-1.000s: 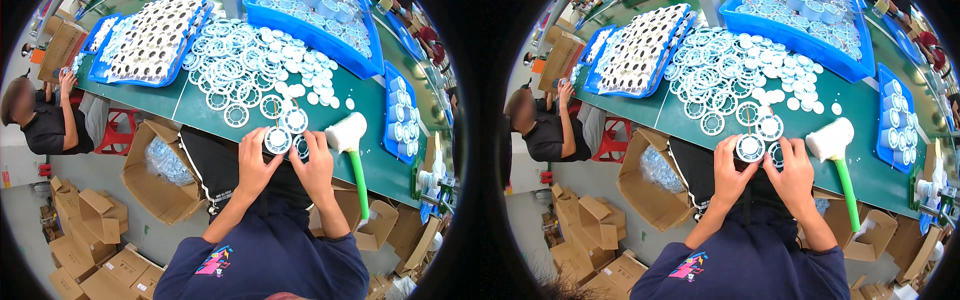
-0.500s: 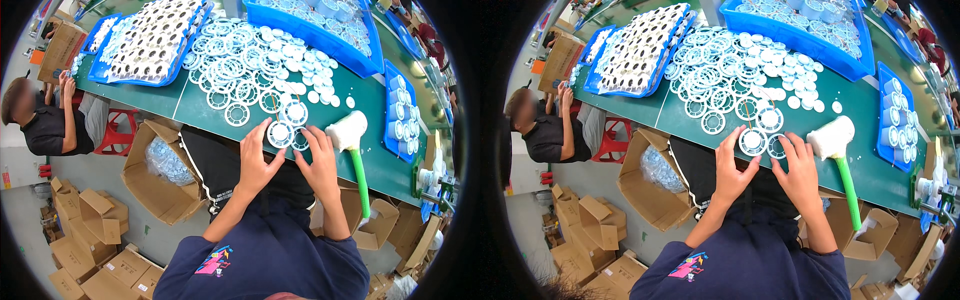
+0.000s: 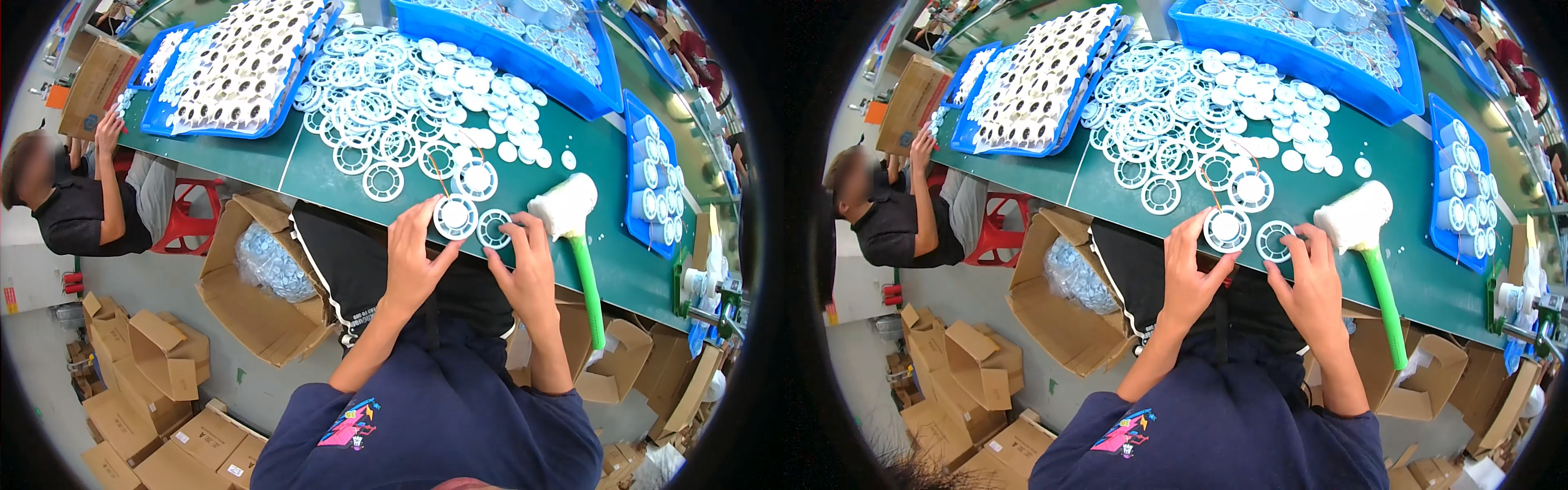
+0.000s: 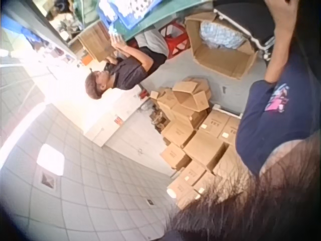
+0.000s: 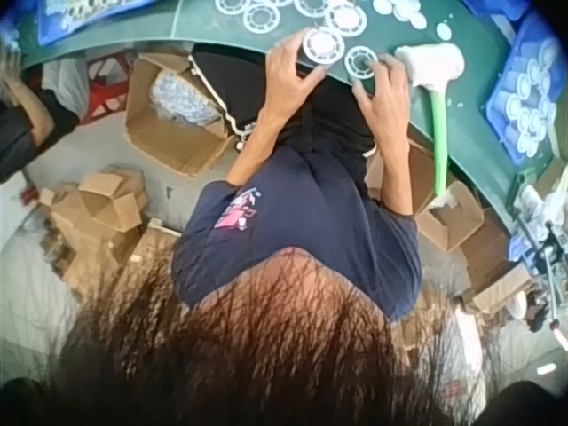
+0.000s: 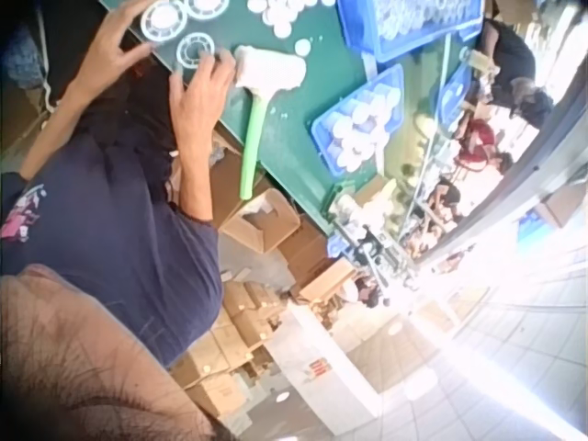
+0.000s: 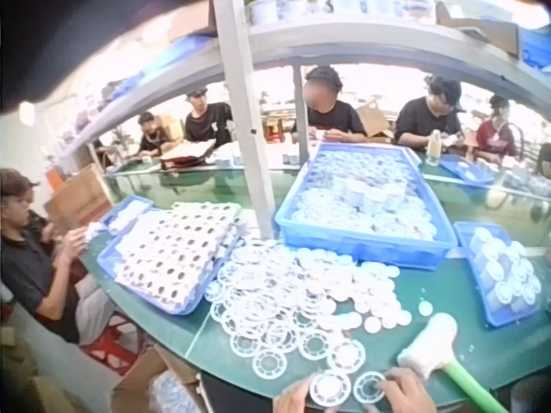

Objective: Assembling small electronic components using a rubber mallet at a factory workstation.

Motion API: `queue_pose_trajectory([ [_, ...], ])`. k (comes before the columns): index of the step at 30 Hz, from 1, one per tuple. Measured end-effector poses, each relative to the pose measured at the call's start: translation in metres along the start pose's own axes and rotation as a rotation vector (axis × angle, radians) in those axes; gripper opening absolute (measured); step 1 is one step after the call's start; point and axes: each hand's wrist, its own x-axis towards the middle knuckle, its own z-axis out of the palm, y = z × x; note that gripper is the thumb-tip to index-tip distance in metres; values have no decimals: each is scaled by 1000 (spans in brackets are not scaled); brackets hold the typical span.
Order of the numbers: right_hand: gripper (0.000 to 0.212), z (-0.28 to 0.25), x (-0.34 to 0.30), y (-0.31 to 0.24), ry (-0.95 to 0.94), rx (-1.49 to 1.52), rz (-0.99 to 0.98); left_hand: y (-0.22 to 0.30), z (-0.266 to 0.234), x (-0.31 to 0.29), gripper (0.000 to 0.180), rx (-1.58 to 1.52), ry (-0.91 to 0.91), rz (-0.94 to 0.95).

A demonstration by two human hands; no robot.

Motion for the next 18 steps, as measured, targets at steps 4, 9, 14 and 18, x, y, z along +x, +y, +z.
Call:
queue_pose_trajectory([
  [4,48,-4,6,-4,24,17,-26,0,-1,0,72,10,9,-22],
  [9,58,2,6,3,39,29,-61,2,3,-1,72,11,16,-33],
  [14,64,7,1,-1,131,195,55,5,5,-4,71,34,33,-48],
  [18,70,8,6,-21,185,257,-36,8,8,-7,72,74,37,-43],
])
